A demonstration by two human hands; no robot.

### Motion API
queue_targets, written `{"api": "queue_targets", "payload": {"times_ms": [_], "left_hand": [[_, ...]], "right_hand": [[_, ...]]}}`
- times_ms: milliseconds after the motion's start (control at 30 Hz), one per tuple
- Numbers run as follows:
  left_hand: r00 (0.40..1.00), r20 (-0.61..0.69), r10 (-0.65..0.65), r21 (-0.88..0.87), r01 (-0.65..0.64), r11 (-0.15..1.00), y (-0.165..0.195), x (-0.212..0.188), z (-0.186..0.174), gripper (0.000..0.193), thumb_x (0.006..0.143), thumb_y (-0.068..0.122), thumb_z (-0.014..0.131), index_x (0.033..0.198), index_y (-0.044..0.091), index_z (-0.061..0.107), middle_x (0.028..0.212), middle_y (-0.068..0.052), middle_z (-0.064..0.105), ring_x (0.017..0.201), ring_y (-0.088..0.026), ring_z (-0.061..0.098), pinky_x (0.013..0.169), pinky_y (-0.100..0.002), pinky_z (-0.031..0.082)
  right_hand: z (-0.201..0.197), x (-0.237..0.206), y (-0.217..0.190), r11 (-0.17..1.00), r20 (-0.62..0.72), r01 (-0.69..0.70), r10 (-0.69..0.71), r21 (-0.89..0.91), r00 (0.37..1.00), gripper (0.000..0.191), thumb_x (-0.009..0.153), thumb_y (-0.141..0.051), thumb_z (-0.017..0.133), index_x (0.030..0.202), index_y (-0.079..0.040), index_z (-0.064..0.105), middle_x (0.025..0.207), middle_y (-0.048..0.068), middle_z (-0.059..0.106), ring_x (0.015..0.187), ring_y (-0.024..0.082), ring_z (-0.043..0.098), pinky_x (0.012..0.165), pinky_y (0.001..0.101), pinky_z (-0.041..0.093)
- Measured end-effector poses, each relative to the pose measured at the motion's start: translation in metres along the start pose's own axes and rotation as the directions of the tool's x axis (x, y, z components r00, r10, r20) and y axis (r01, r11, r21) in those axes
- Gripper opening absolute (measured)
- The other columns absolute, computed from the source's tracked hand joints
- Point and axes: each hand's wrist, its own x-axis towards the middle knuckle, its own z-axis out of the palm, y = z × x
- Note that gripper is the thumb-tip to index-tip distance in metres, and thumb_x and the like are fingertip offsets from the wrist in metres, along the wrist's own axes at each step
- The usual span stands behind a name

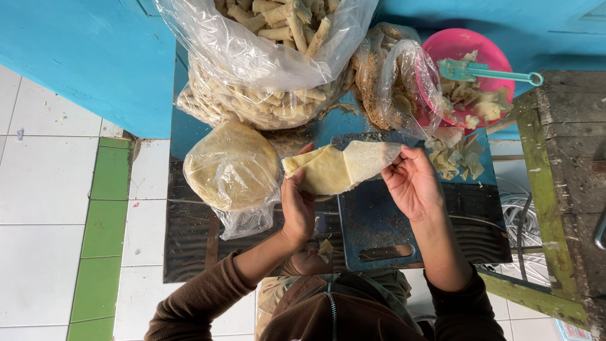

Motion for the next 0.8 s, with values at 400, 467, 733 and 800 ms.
{"api": "queue_targets", "payload": {"times_ms": [400,467,733,800], "left_hand": [[0.996,-0.048,0.078,0.013,-0.078,0.997,-0.005,0.000,-0.004,0.055,0.106,0.031,0.037,0.154,0.004,0.039,0.141,-0.017,0.057,0.124,-0.022,0.062,0.103,-0.039,0.056],[0.996,-0.054,0.077,0.015,-0.076,0.997,-0.005,0.000,-0.004,0.055,0.105,0.030,0.036,0.153,0.004,0.039,0.141,-0.016,0.057,0.124,-0.024,0.063,0.101,-0.040,0.058],[0.998,0.002,-0.065,-0.057,0.065,0.996,-0.009,0.004,-0.006,0.055,0.103,0.029,0.039,0.152,0.005,0.040,0.139,-0.016,0.060,0.121,-0.026,0.065,0.097,-0.040,0.061],[0.991,0.031,-0.132,0.014,0.131,0.991,-0.009,0.002,-0.006,0.055,0.102,0.032,0.038,0.151,0.007,0.043,0.133,-0.017,0.063,0.107,-0.028,0.066,0.075,-0.040,0.058]], "right_hand": [[0.009,-0.011,-0.017,0.978,-0.028,0.206,-0.205,0.024,0.978,0.027,0.103,-0.012,0.059,0.125,0.004,0.059,0.121,0.014,0.069,0.116,0.023,0.067,0.108,0.0393,0.054],[0.008,-0.013,-0.023,0.967,-0.031,0.250,-0.249,0.041,0.968,0.025,0.104,-0.012,0.059,0.123,0.004,0.059,0.121,0.014,0.069,0.116,0.024,0.067,0.109,0.0399,0.054],[0.035,-0.042,0.012,0.427,0.384,0.625,-0.524,-0.654,0.760,0.017,0.106,-0.004,0.067,0.122,-0.001,0.062,0.111,0.011,0.071,0.094,0.019,0.068,0.088,0.0331,0.058],[0.047,-0.047,0.032,-0.273,0.704,0.650,-0.310,-0.710,0.639,0.042,0.083,-0.011,0.083,0.116,0.003,0.060,0.106,0.014,0.071,0.094,0.023,0.071,0.082,0.0346,0.058]]}}
